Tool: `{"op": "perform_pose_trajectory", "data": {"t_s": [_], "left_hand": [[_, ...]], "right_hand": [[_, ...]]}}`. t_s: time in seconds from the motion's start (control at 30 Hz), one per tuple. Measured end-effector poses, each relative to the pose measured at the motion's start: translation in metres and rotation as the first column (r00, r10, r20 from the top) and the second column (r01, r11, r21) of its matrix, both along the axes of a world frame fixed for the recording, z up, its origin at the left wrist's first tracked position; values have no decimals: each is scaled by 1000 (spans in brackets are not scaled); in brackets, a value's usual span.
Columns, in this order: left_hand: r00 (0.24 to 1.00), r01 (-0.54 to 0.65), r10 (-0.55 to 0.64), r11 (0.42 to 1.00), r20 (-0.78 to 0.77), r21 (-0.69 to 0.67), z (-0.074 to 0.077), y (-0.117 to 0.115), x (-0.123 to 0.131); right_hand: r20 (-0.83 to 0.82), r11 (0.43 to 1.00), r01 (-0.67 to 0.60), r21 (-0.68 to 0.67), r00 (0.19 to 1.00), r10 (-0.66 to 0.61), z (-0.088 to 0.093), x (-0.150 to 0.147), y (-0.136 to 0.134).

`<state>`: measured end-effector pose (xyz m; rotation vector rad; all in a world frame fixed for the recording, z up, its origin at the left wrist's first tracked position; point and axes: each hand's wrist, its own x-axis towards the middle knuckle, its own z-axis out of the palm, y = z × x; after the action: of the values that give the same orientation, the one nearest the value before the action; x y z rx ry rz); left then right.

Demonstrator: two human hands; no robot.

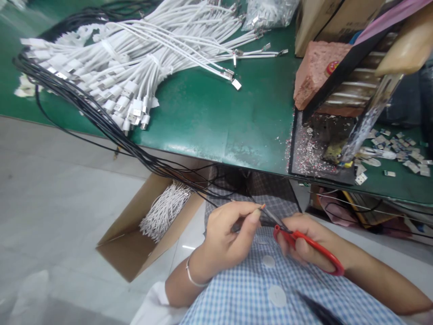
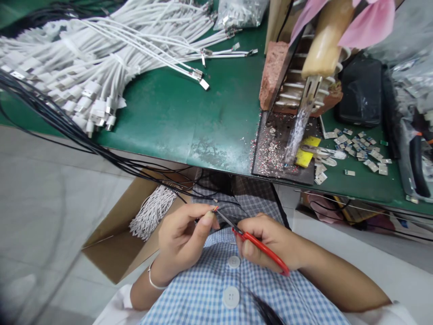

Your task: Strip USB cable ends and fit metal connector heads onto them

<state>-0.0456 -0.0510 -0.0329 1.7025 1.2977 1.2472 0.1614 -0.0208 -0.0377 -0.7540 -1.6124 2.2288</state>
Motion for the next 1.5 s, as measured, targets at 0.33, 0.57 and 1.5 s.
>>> {"op": "perform_pose_trajectory", "data": {"t_s": [0.33, 0.57, 1.5], "left_hand": [[1000, -8, 9, 999, -25, 35, -2, -1, -1], [998, -10, 19, 990, -63, 141, -2, 2, -1], [993, 28, -33, 999, 112, 44, -5, 4, -4]], "right_hand": [[-33, 1000, 4, 6, 999, -4, -2, 0, -1], [-26, 1000, -7, 17, 1000, 7, -3, 0, 0], [46, 982, -29, 188, 999, 20, 2, 5, 2]]}}
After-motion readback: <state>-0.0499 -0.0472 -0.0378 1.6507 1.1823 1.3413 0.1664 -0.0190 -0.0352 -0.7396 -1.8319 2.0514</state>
